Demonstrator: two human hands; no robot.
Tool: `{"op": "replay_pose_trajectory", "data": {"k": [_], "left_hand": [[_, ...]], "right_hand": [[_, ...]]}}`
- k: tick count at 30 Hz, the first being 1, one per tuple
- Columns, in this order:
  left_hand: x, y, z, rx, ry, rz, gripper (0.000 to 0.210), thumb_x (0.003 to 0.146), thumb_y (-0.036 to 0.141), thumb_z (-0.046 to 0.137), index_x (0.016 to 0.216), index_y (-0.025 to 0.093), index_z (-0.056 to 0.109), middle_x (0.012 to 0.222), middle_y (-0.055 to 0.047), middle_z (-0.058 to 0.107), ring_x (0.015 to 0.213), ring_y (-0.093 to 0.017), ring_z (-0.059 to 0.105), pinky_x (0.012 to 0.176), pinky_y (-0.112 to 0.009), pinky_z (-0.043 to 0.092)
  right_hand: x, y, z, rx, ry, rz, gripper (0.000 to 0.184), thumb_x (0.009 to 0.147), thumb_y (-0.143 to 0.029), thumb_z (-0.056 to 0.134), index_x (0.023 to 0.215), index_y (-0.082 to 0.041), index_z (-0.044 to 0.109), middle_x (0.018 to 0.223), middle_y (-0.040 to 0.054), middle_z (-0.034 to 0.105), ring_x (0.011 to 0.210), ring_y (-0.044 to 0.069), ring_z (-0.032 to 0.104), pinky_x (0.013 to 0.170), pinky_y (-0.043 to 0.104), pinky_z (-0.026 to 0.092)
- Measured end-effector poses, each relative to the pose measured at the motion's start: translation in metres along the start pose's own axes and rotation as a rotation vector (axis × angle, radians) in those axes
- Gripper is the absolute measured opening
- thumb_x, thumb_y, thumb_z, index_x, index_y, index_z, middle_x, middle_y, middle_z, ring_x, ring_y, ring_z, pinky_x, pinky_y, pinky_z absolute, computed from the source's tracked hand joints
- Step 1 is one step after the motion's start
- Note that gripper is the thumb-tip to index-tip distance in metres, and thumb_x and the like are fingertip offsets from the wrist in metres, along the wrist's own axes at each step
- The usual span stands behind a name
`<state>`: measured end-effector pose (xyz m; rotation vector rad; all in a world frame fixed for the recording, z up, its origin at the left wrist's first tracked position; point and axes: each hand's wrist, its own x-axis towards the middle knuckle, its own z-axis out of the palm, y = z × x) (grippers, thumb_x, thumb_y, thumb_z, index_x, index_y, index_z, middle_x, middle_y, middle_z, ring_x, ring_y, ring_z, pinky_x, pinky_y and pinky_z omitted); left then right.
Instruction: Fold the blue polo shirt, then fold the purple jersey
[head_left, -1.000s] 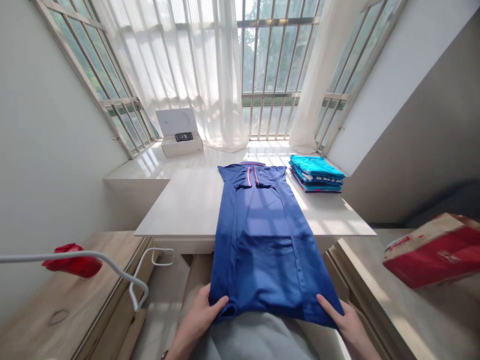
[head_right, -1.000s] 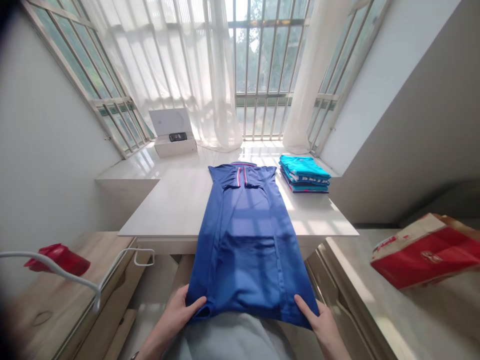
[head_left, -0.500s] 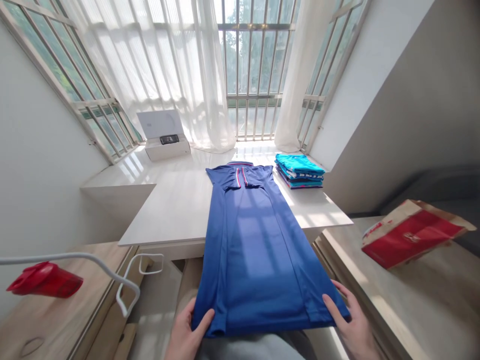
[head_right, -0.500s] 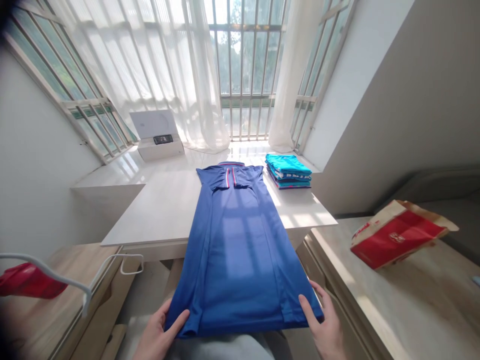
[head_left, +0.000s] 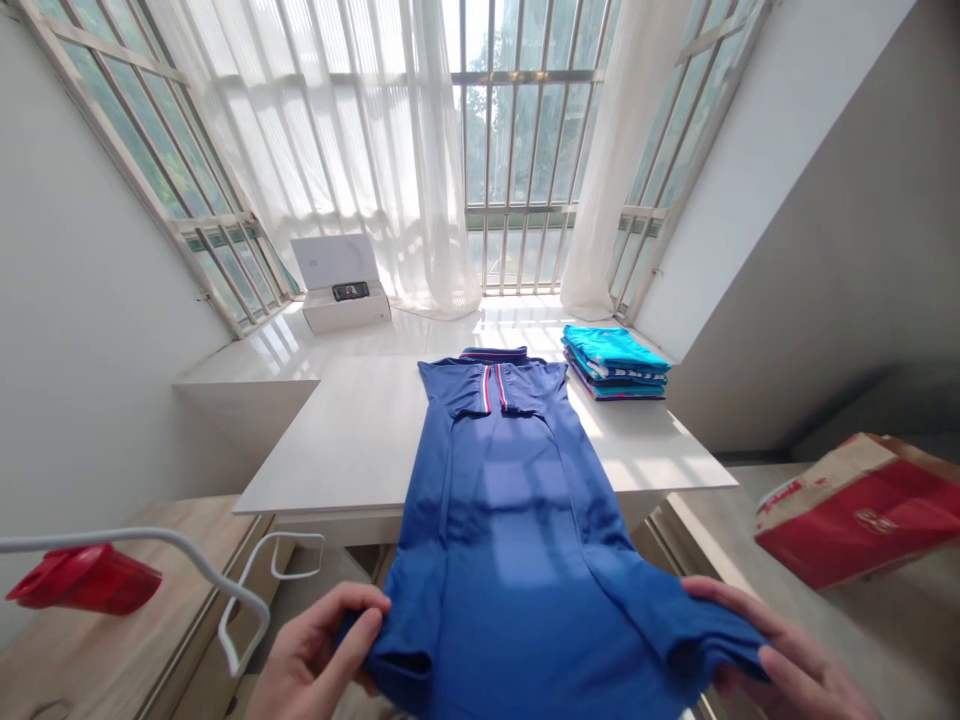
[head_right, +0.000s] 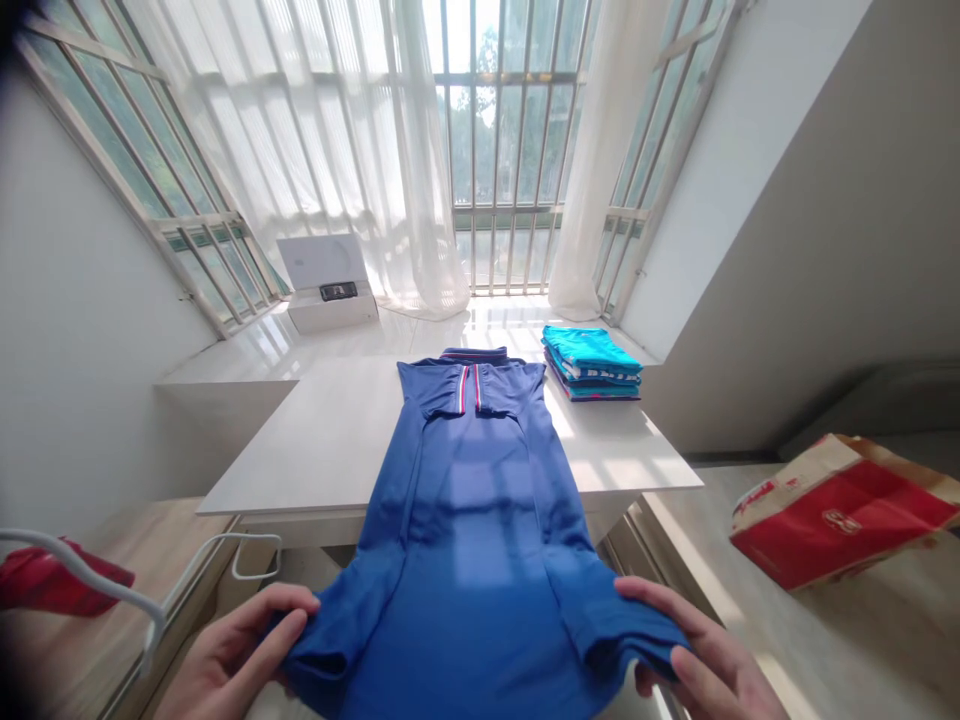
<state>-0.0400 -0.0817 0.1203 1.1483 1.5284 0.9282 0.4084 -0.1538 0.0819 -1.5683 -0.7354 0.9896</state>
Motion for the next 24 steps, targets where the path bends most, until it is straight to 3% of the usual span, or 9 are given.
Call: {"op": "replay_pose_trajectory", "data": {"k": [2,5,7,10,13,16,20,24], "left_hand": [[0.045,0.037,0.005,-0.048,-0.013,0.107,0.056,0.069,0.071,0.077,0.092,0.019,0.075,0.082,-0.006,0.075,0.077,-0.027,0.070,0.058,-0.030,0.058],[0.129,0.073,0.026,-0.133,-0.073,0.163,0.063,0.072,0.069,0.075,0.102,0.013,0.072,0.091,-0.009,0.075,0.069,-0.021,0.071,0.061,-0.030,0.059],[0.182,0.077,0.041,-0.133,-0.083,0.105,0.063,0.079,0.066,0.070,0.110,0.011,0.067,0.089,-0.010,0.073,0.066,-0.019,0.071,0.062,-0.030,0.059],[0.237,0.059,0.056,-0.028,0.016,0.086,0.059,0.087,0.059,0.065,0.116,0.009,0.061,0.083,-0.009,0.071,0.065,-0.017,0.070,0.061,-0.029,0.057],[0.254,0.031,0.056,0.125,0.051,0.181,0.058,0.080,0.059,0.069,0.111,0.011,0.064,0.090,-0.011,0.073,0.078,-0.021,0.072,0.065,-0.030,0.058],[0.252,0.012,0.052,0.230,0.059,0.312,0.052,0.076,0.058,0.071,0.104,0.015,0.068,0.095,-0.011,0.074,0.084,-0.024,0.072,0.071,-0.032,0.058],[0.254,0.010,0.053,0.419,0.056,0.379,0.049,0.082,0.049,0.067,0.116,0.013,0.066,0.085,-0.006,0.072,0.067,-0.020,0.069,0.070,-0.033,0.055],[0.267,0.018,0.054,0.604,0.006,0.522,0.042,0.089,0.038,0.058,0.125,0.017,0.066,0.107,-0.011,0.070,0.069,-0.018,0.066,0.077,-0.032,0.054]], "right_hand": [[0.042,-0.036,0.016,0.057,-0.079,-0.045,0.066,0.076,-0.067,0.064,0.121,-0.020,0.074,0.113,0.0215,0.076,0.080,0.036,0.076,0.049,0.036,0.056],[0.115,-0.075,0.048,0.068,-0.288,-0.041,0.059,0.081,-0.062,0.065,0.123,-0.021,0.070,0.125,0.0203,0.073,0.105,0.038,0.074,0.058,0.035,0.061],[0.162,-0.082,0.068,0.080,-0.364,-0.018,0.054,0.084,-0.061,0.065,0.120,-0.021,0.066,0.128,0.0198,0.071,0.114,0.036,0.071,0.069,0.038,0.064],[0.210,-0.061,0.088,0.098,-0.246,-0.014,0.065,0.077,-0.056,0.077,0.126,-0.020,0.055,0.121,0.0200,0.072,0.107,0.032,0.074,0.082,0.042,0.064],[0.225,-0.026,0.090,-0.050,-0.115,-0.143,0.079,0.069,-0.063,0.081,0.130,-0.021,0.051,0.122,0.0182,0.071,0.105,0.033,0.074,0.087,0.048,0.063],[0.214,-0.005,0.089,-0.363,-0.065,-0.433,0.058,0.081,-0.061,0.069,0.122,-0.021,0.062,0.127,0.0167,0.068,0.116,0.034,0.068,0.101,0.052,0.055],[0.206,-0.008,0.099,-0.694,-0.062,-0.724,0.036,0.092,-0.048,0.057,0.114,-0.023,0.069,0.128,0.0124,0.069,0.124,0.031,0.062,0.112,0.052,0.045],[0.233,-0.020,0.110,-0.843,-0.113,-0.765,0.038,0.094,-0.044,0.050,0.116,-0.021,0.070,0.127,0.0141,0.070,0.121,0.032,0.063,0.108,0.051,0.047]]}}
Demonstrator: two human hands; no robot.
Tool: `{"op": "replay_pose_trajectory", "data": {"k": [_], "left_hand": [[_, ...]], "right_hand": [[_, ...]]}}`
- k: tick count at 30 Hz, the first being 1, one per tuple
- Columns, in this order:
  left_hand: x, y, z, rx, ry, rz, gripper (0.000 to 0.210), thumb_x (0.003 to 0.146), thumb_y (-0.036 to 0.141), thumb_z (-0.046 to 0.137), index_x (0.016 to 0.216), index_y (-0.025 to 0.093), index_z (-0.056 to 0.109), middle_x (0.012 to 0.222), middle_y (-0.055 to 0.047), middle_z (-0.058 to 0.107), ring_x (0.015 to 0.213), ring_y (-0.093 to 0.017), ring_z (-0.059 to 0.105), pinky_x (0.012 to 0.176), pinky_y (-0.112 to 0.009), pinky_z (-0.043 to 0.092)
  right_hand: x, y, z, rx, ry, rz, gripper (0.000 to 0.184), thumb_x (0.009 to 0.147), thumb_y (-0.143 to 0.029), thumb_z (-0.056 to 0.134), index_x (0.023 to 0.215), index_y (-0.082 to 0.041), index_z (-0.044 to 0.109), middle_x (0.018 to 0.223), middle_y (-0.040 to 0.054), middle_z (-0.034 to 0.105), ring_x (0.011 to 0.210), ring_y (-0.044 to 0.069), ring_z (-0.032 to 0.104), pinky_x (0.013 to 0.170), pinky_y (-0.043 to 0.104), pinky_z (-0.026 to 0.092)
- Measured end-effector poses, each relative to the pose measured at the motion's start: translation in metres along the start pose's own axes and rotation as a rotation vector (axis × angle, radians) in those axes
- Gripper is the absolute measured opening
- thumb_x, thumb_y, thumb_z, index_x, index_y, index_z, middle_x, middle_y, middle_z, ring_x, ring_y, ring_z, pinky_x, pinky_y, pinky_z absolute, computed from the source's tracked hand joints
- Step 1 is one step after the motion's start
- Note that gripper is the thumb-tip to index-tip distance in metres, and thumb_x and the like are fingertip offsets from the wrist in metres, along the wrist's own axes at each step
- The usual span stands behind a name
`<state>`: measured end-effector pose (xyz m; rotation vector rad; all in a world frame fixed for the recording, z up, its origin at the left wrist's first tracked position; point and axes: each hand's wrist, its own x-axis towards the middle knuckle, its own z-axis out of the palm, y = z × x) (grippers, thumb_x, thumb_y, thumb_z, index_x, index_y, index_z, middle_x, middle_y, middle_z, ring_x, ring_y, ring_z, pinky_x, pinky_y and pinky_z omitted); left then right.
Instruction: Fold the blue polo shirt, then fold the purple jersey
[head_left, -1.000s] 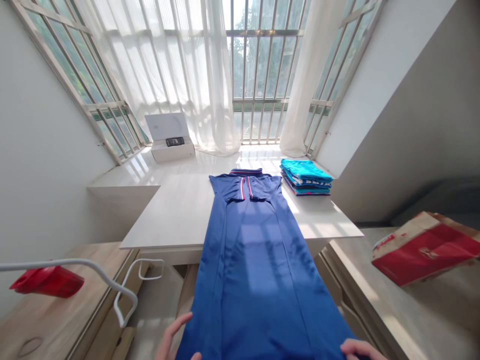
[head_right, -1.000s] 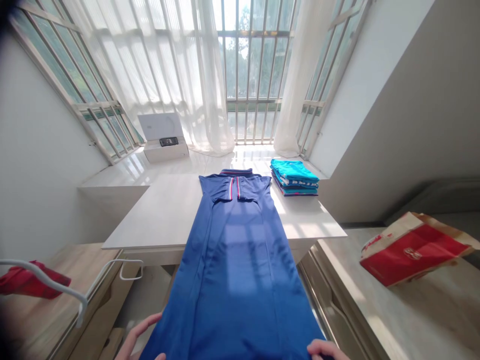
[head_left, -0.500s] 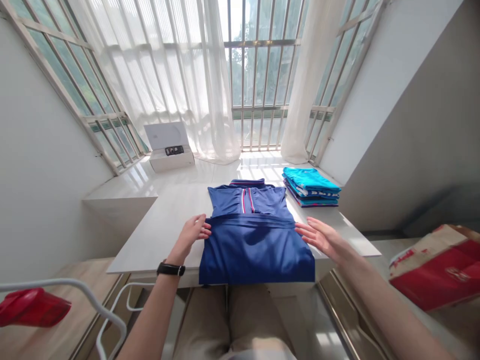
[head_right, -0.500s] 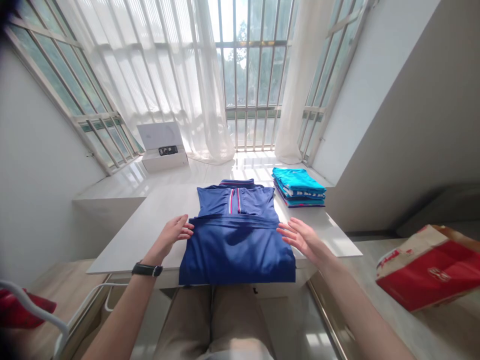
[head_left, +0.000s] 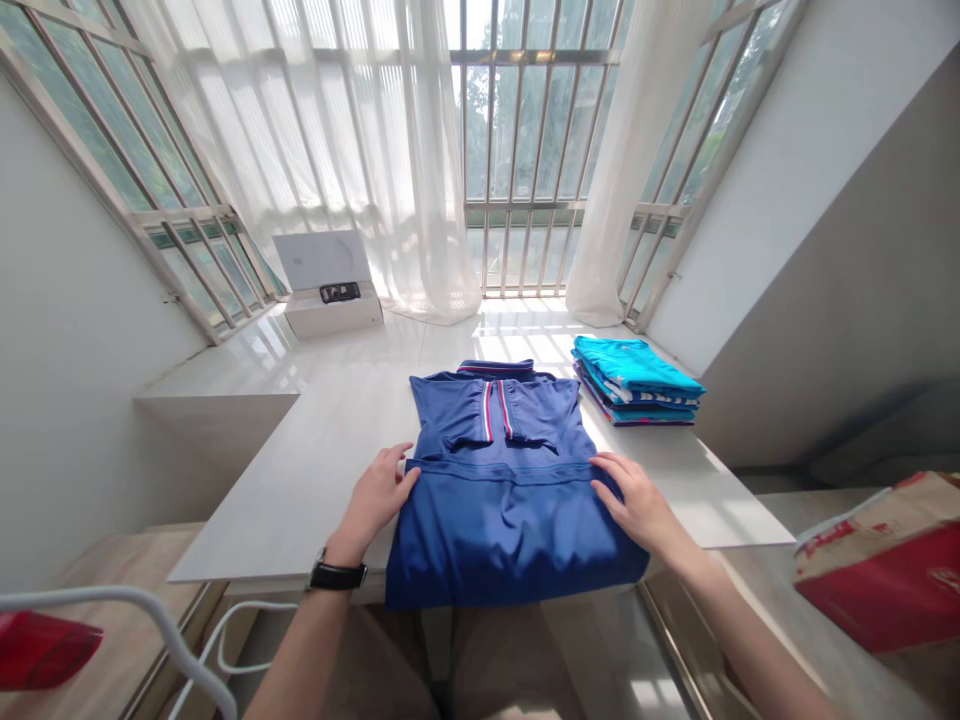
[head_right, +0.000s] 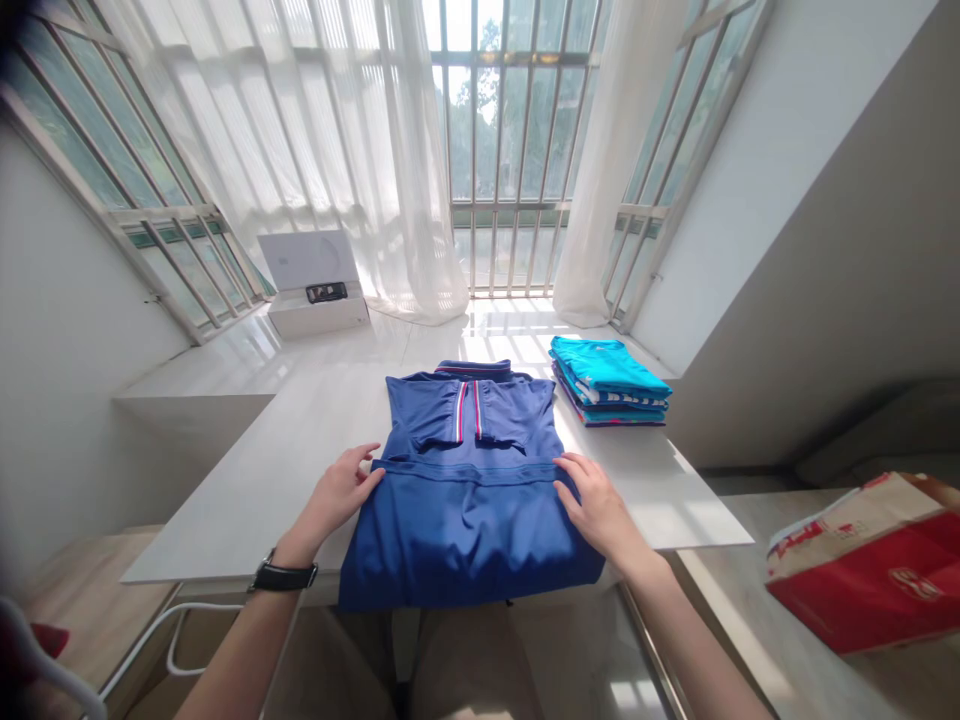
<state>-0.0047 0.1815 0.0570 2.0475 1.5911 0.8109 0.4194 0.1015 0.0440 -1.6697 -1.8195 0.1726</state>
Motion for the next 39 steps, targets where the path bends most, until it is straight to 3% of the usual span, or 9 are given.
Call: {"op": "replay_pose_trajectory", "data": {"k": [3,7,12,16,20,26,31,36,39], "left_hand": [[0.008,-0.004,-0.006,0.017,-0.126,0.128,0.031,0.092,0.032,0.054,0.115,0.022,0.072,0.117,-0.010,0.067,0.079,-0.018,0.067,0.082,-0.032,0.053],[0.014,-0.008,-0.016,0.034,-0.224,0.121,0.022,0.091,0.031,0.055,0.101,0.020,0.072,0.100,-0.007,0.068,0.076,-0.019,0.065,0.078,-0.033,0.052],[0.017,-0.009,-0.020,0.021,-0.197,0.149,0.017,0.091,0.034,0.054,0.088,0.022,0.066,0.097,-0.005,0.068,0.078,-0.019,0.067,0.075,-0.032,0.051],[0.023,-0.008,-0.016,-0.046,-0.090,0.154,0.020,0.095,0.038,0.049,0.092,0.023,0.062,0.096,-0.005,0.070,0.088,-0.021,0.068,0.073,-0.030,0.051],[0.031,-0.007,-0.007,0.106,-0.092,0.055,0.018,0.095,0.034,0.049,0.091,0.023,0.062,0.089,-0.004,0.072,0.083,-0.022,0.069,0.074,-0.032,0.049],[0.035,-0.009,0.002,0.149,-0.088,0.051,0.017,0.096,0.030,0.049,0.091,0.021,0.062,0.090,-0.007,0.071,0.085,-0.024,0.069,0.079,-0.035,0.051],[0.033,-0.009,0.006,0.040,-0.063,0.315,0.014,0.093,0.028,0.058,0.102,0.021,0.066,0.110,-0.009,0.071,0.108,-0.026,0.063,0.100,-0.042,0.048],[0.036,-0.007,0.008,0.051,-0.134,0.358,0.011,0.094,0.026,0.060,0.100,0.022,0.068,0.107,-0.008,0.072,0.106,-0.027,0.063,0.096,-0.042,0.050],[0.040,-0.007,0.008,0.072,-0.161,0.371,0.008,0.093,0.025,0.061,0.095,0.023,0.068,0.102,-0.007,0.073,0.102,-0.026,0.064,0.093,-0.041,0.049]], "right_hand": [[0.020,0.014,0.000,-0.021,-0.101,-0.005,0.037,0.090,-0.045,0.053,0.113,-0.022,0.071,0.119,0.0131,0.072,0.112,0.032,0.066,0.102,0.049,0.051],[0.031,0.025,-0.008,-0.037,-0.173,0.023,0.030,0.086,-0.052,0.058,0.087,-0.025,0.070,0.101,0.0099,0.073,0.097,0.030,0.069,0.091,0.044,0.054],[0.035,0.024,-0.026,0.063,-0.186,0.047,0.043,0.084,-0.066,0.058,0.078,-0.025,0.068,0.095,0.0084,0.074,0.081,0.024,0.069,0.077,0.037,0.055],[0.035,0.028,-0.034,0.203,-0.161,0.201,0.051,0.079,-0.073,0.060,0.083,-0.023,0.070,0.093,0.0084,0.077,0.069,0.021,0.067,0.062,0.032,0.052],[0.034,0.035,-0.030,0.114,-0.116,0.320,0.051,0.074,-0.074,0.062,0.079,-0.024,0.070,0.073,0.0061,0.075,0.063,0.023,0.068,0.065,0.034,0.052],[0.031,0.033,-0.015,0.189,-0.005,0.327,0.053,0.075,-0.072,0.062,0.089,-0.021,0.071,0.075,0.0072,0.073,0.061,0.021,0.064,0.063,0.034,0.053],[0.031,0.034,-0.016,0.306,-0.201,0.217,0.057,0.073,-0.067,0.070,0.106,-0.020,0.075,0.096,0.0070,0.075,0.058,0.014,0.051,0.060,0.031,0.049],[0.044,0.044,-0.024,0.236,-0.362,0.226,0.058,0.065,-0.064,0.078,0.104,-0.021,0.077,0.082,0.0031,0.072,0.063,0.016,0.050,0.060,0.030,0.044],[0.054,0.047,-0.030,0.174,-0.405,0.208,0.053,0.063,-0.069,0.079,0.084,-0.021,0.077,0.070,0.0014,0.066,0.065,0.018,0.052,0.061,0.030,0.043]]}}
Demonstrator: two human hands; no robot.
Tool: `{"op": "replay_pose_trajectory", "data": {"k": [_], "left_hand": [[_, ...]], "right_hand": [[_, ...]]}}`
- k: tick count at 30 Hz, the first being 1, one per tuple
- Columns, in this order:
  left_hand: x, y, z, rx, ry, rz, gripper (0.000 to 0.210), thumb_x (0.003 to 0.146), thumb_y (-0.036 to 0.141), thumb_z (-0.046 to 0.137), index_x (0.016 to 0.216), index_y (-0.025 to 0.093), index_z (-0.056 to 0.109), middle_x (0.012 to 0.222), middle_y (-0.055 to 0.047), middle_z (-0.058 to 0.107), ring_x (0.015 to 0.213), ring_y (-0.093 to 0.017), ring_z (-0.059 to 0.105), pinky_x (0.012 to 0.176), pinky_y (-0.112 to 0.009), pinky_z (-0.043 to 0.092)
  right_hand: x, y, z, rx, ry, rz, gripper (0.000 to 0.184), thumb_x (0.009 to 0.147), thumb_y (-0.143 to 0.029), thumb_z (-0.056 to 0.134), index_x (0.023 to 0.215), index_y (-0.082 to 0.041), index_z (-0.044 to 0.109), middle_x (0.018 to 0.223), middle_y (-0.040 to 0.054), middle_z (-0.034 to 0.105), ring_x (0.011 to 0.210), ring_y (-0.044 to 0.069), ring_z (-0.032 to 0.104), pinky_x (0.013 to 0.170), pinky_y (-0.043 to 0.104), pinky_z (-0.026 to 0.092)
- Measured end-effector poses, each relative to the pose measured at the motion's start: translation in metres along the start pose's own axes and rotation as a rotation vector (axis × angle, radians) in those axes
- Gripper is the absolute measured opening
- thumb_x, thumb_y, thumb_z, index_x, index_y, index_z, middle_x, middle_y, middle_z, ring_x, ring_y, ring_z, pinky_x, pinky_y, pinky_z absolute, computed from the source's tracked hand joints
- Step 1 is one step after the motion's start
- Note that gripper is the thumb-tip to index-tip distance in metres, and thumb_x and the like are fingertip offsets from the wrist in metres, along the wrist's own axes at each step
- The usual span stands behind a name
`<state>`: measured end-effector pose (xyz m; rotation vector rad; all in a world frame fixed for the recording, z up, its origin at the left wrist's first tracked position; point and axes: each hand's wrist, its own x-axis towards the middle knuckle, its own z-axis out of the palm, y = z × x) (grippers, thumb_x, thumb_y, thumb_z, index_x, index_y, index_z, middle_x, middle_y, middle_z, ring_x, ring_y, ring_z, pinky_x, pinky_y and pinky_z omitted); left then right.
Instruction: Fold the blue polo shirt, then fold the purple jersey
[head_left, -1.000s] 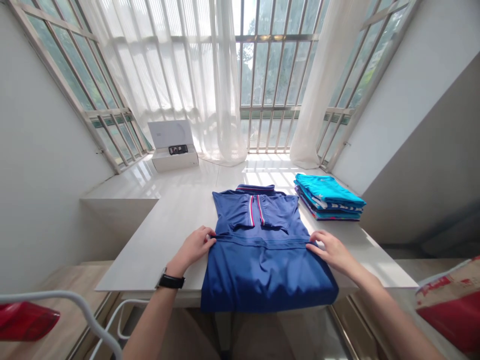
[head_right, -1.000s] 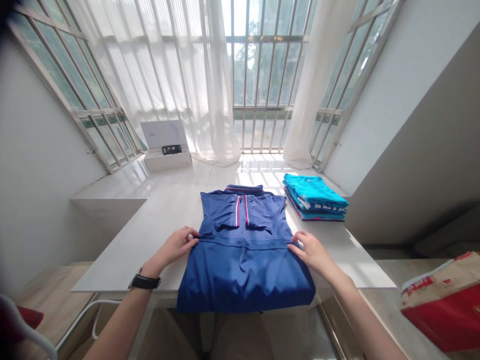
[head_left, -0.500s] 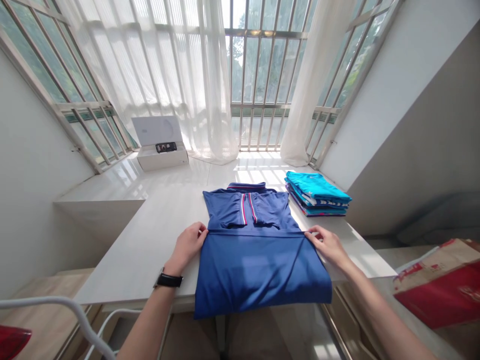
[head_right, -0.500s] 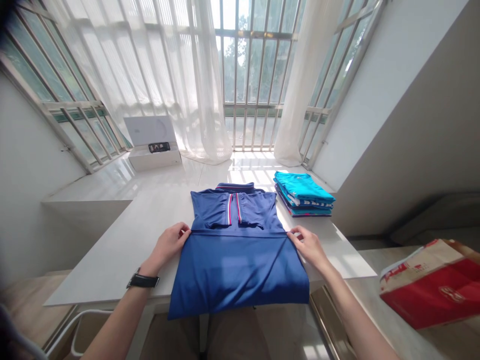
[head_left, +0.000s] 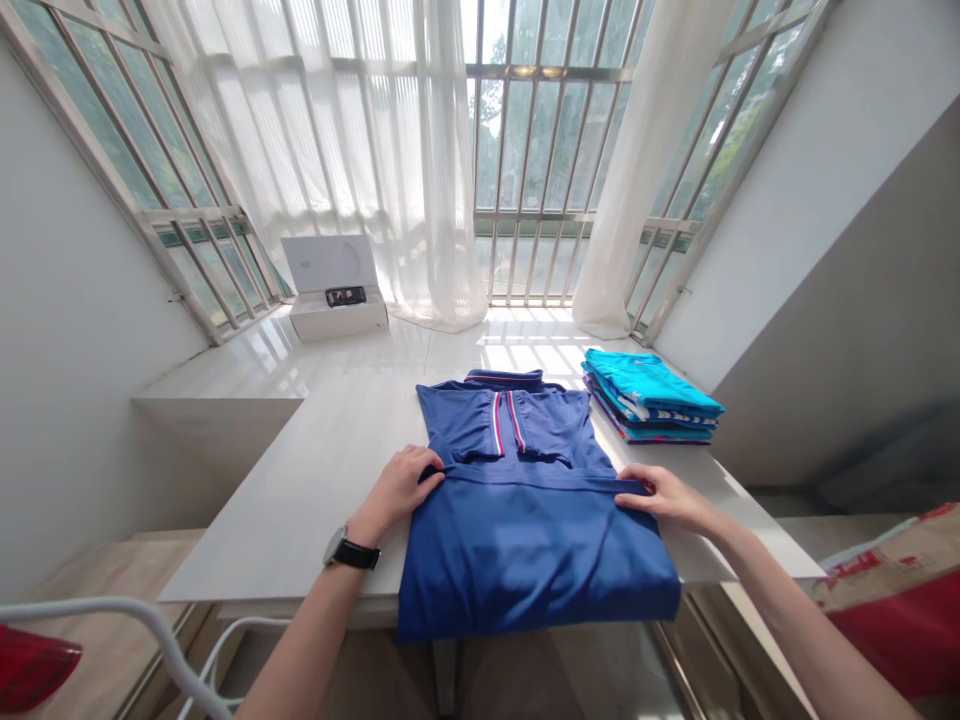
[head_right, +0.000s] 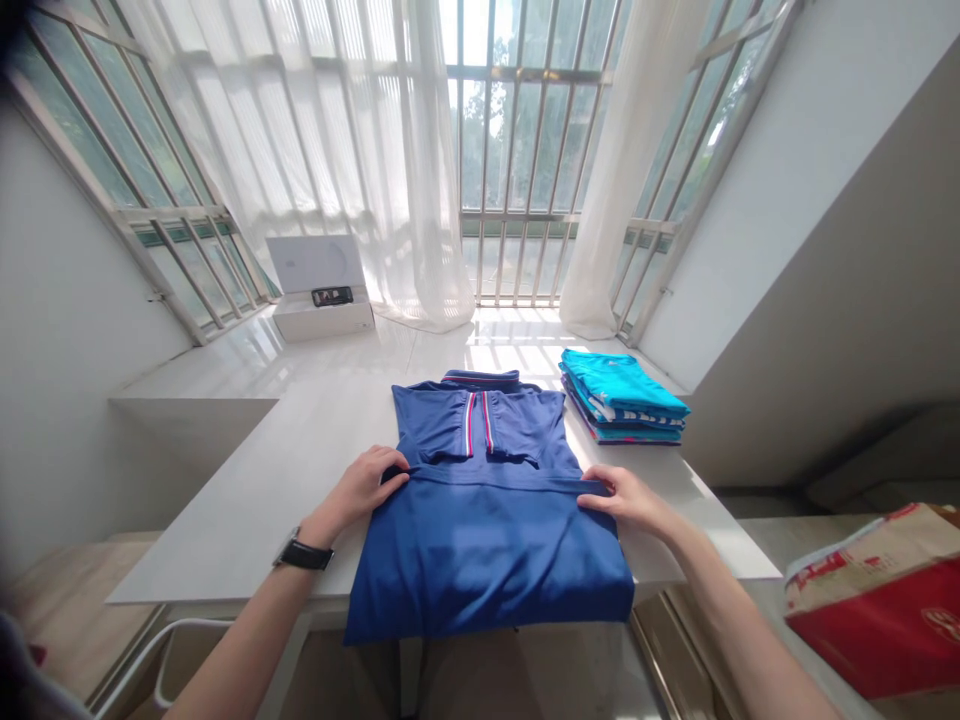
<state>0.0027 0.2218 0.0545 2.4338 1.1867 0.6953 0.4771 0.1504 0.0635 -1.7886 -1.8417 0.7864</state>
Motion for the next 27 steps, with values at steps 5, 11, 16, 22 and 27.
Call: {"op": "replay_pose_trajectory", "data": {"k": [5,11,16,22,27], "left_hand": [[0.002,-0.002,0.000,-0.047,0.021,-0.008,0.006,0.093,0.023,0.063,0.090,0.023,0.069,0.097,-0.005,0.074,0.096,-0.024,0.066,0.091,-0.038,0.049],[0.003,-0.001,0.002,-0.131,0.035,-0.013,0.005,0.090,0.027,0.067,0.089,0.024,0.071,0.096,-0.004,0.076,0.095,-0.023,0.067,0.092,-0.036,0.050],[0.001,-0.005,0.006,-0.192,0.065,-0.025,0.008,0.091,0.028,0.065,0.088,0.025,0.072,0.095,-0.003,0.077,0.093,-0.022,0.068,0.092,-0.036,0.051],[-0.001,-0.006,0.010,-0.173,0.082,-0.020,0.010,0.094,0.028,0.061,0.091,0.025,0.071,0.097,-0.003,0.077,0.094,-0.022,0.069,0.092,-0.036,0.051],[0.002,-0.003,0.010,-0.142,0.096,-0.094,0.012,0.096,0.028,0.058,0.094,0.025,0.070,0.096,-0.003,0.076,0.091,-0.022,0.070,0.087,-0.034,0.051]], "right_hand": [[0.006,0.002,-0.002,0.196,-0.039,-0.021,0.059,0.068,-0.077,0.073,0.082,-0.020,0.076,0.088,0.0070,0.073,0.080,0.024,0.063,0.070,0.032,0.051],[0.017,0.010,0.018,0.128,0.074,0.010,0.062,0.072,-0.081,0.066,0.073,-0.019,0.072,0.070,0.0043,0.069,0.070,0.022,0.062,0.064,0.030,0.048],[0.015,0.007,0.031,0.048,0.285,-0.079,0.058,0.077,-0.079,0.063,0.073,-0.022,0.074,0.077,0.0058,0.073,0.063,0.020,0.058,0.058,0.031,0.046],[0.014,0.004,0.039,0.103,0.322,-0.122,0.055,0.076,-0.077,0.066,0.073,-0.022,0.074,0.107,0.0097,0.077,0.059,0.016,0.056,0.055,0.031,0.046],[0.025,0.015,0.038,0.101,0.265,0.009,0.057,0.079,-0.077,0.062,0.077,-0.021,0.073,0.056,-0.0004,0.061,0.054,0.016,0.050,0.053,0.028,0.040]]}}
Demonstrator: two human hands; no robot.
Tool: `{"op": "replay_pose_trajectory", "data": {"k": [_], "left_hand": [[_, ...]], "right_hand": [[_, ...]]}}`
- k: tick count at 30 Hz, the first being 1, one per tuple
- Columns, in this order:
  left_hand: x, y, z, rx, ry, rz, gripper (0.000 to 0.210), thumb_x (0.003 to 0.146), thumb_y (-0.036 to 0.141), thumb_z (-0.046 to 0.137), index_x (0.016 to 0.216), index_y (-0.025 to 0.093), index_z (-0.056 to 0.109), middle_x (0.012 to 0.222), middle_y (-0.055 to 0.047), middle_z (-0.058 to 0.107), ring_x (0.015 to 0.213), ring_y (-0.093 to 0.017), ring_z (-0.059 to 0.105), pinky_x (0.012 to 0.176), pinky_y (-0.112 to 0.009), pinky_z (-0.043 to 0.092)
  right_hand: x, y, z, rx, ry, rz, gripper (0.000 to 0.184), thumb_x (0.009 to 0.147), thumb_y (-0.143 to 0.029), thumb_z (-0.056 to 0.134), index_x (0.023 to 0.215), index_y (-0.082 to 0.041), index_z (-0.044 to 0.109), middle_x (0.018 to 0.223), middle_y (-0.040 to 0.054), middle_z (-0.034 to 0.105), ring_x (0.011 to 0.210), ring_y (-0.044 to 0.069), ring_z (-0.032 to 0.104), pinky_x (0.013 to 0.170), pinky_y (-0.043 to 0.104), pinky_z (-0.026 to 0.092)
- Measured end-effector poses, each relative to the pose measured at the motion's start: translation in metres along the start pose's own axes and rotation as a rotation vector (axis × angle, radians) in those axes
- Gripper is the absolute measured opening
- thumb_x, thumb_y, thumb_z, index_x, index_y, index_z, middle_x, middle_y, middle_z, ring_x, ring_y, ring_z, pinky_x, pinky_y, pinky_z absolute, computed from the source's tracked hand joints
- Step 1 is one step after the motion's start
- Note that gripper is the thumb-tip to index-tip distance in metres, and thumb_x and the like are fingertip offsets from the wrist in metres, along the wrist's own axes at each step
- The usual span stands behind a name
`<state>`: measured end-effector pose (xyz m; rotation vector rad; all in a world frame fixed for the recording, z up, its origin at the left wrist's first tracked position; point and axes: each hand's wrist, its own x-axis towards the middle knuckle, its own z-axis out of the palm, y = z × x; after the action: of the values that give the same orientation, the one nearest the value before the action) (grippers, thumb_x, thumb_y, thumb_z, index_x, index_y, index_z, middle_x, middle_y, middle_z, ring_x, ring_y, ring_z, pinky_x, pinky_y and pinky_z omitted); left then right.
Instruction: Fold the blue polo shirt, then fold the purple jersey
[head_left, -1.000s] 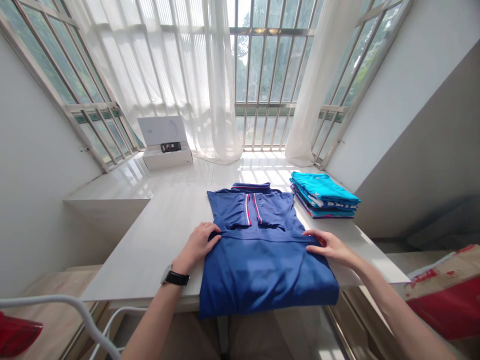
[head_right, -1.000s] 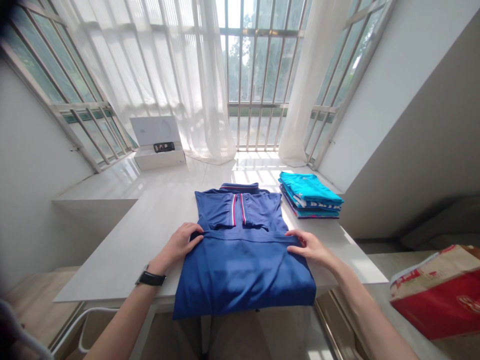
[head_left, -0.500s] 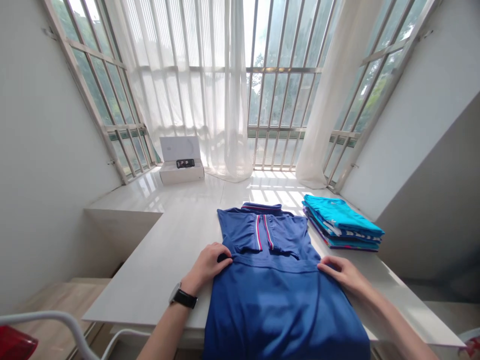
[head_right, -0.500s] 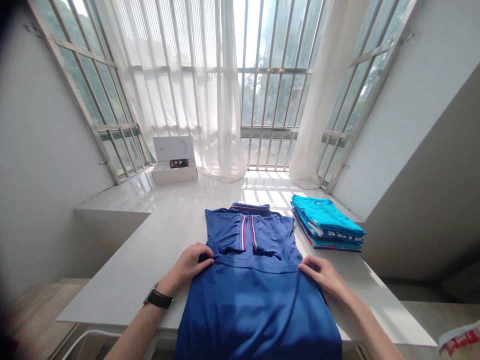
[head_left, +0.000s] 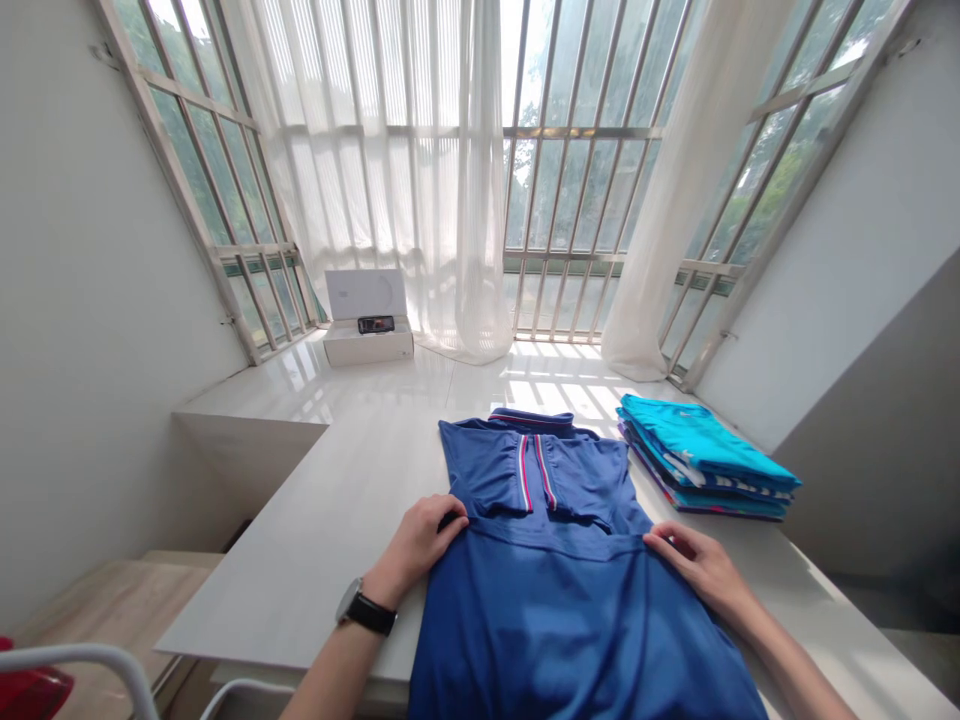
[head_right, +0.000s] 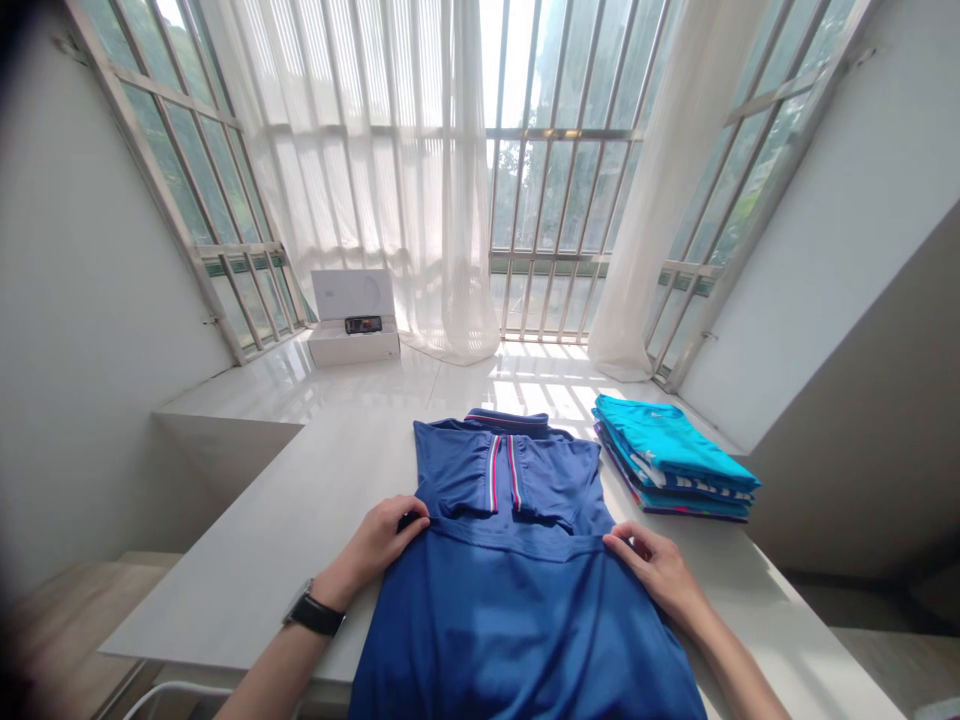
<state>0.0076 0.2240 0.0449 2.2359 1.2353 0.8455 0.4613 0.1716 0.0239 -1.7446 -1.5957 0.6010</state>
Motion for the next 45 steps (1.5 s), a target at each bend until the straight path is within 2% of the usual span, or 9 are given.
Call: {"op": "replay_pose_trajectory", "data": {"k": [4,9,13,16,22,27,37,41,45], "left_hand": [[0.002,0.000,0.002,-0.016,0.021,-0.057,0.012,0.096,0.028,0.058,0.093,0.024,0.069,0.094,-0.003,0.075,0.089,-0.022,0.070,0.084,-0.034,0.052],[0.004,-0.003,0.001,0.034,0.047,-0.089,0.008,0.094,0.028,0.060,0.092,0.024,0.067,0.093,-0.004,0.075,0.088,-0.022,0.069,0.084,-0.035,0.053],[0.002,0.011,-0.002,0.216,0.061,-0.039,0.013,0.096,0.024,0.055,0.096,0.023,0.068,0.099,-0.007,0.075,0.095,-0.026,0.068,0.089,-0.042,0.054],[-0.002,0.034,0.010,0.283,0.141,-0.003,0.026,0.101,0.025,0.045,0.115,0.024,0.068,0.122,-0.010,0.071,0.113,-0.027,0.064,0.101,-0.046,0.052],[-0.015,0.059,0.055,0.432,-0.007,-0.069,0.067,0.101,0.059,0.042,0.152,0.016,0.048,0.162,-0.018,0.040,0.151,-0.038,0.031,0.122,-0.061,0.026],[-0.009,0.044,0.056,0.490,-0.114,-0.083,0.073,0.101,0.063,0.037,0.155,0.015,0.045,0.165,-0.018,0.033,0.154,-0.035,0.025,0.126,-0.059,0.016],[0.032,0.017,0.031,0.518,-0.139,-0.062,0.068,0.101,0.058,0.042,0.156,0.018,0.044,0.164,-0.016,0.035,0.154,-0.033,0.027,0.126,-0.057,0.017],[0.020,0.036,0.026,0.565,-0.132,-0.095,0.072,0.101,0.054,0.045,0.157,0.010,0.039,0.167,-0.020,0.026,0.156,-0.036,0.021,0.126,-0.058,0.017],[-0.018,0.054,0.031,0.541,-0.077,-0.105,0.077,0.100,0.060,0.042,0.157,0.010,0.039,0.167,-0.019,0.028,0.155,-0.037,0.022,0.125,-0.056,0.022]], "right_hand": [[0.011,0.008,0.001,-0.060,-0.049,-0.001,0.057,0.077,-0.078,0.062,0.077,-0.022,0.075,0.060,0.0003,0.064,0.057,0.018,0.054,0.055,0.029,0.042],[0.018,0.013,0.005,-0.183,0.044,-0.111,0.061,0.077,-0.084,0.056,0.073,-0.026,0.073,0.075,0.0046,0.073,0.066,0.023,0.064,0.062,0.033,0.050],[0.007,-0.008,0.002,-0.396,0.197,-0.228,0.058,0.091,-0.075,0.041,0.085,-0.027,0.073,0.099,0.0098,0.074,0.084,0.029,0.070,0.071,0.039,0.055],[-0.012,-0.034,0.007,-0.466,0.309,-0.301,0.050,0.098,-0.060,0.036,0.106,-0.028,0.073,0.117,0.0125,0.072,0.111,0.032,0.067,0.092,0.045,0.055],[-0.045,-0.048,0.052,-0.625,0.069,-0.274,0.069,0.095,-0.065,0.044,0.148,-0.023,0.054,0.157,0.0117,0.050,0.147,0.036,0.042,0.119,0.054,0.037],[-0.036,-0.037,0.068,-0.720,-0.039,-0.154,0.074,0.098,-0.067,0.035,0.156,-0.023,0.044,0.162,0.0124,0.042,0.151,0.035,0.035,0.122,0.056,0.030],[0.016,-0.065,0.086,-0.740,-0.042,-0.123,0.072,0.097,-0.057,0.039,0.157,-0.017,0.042,0.161,0.0151,0.043,0.150,0.035,0.037,0.122,0.055,0.027],[0.001,-0.064,0.077,-0.696,-0.003,-0.209,0.069,0.097,-0.054,0.040,0.153,-0.014,0.048,0.161,0.0168,0.043,0.151,0.035,0.035,0.121,0.054,0.031],[-0.037,-0.050,0.074,-0.657,0.055,-0.305,0.071,0.097,-0.063,0.040,0.151,-0.019,0.052,0.162,0.0137,0.043,0.151,0.035,0.035,0.122,0.055,0.033]]}}
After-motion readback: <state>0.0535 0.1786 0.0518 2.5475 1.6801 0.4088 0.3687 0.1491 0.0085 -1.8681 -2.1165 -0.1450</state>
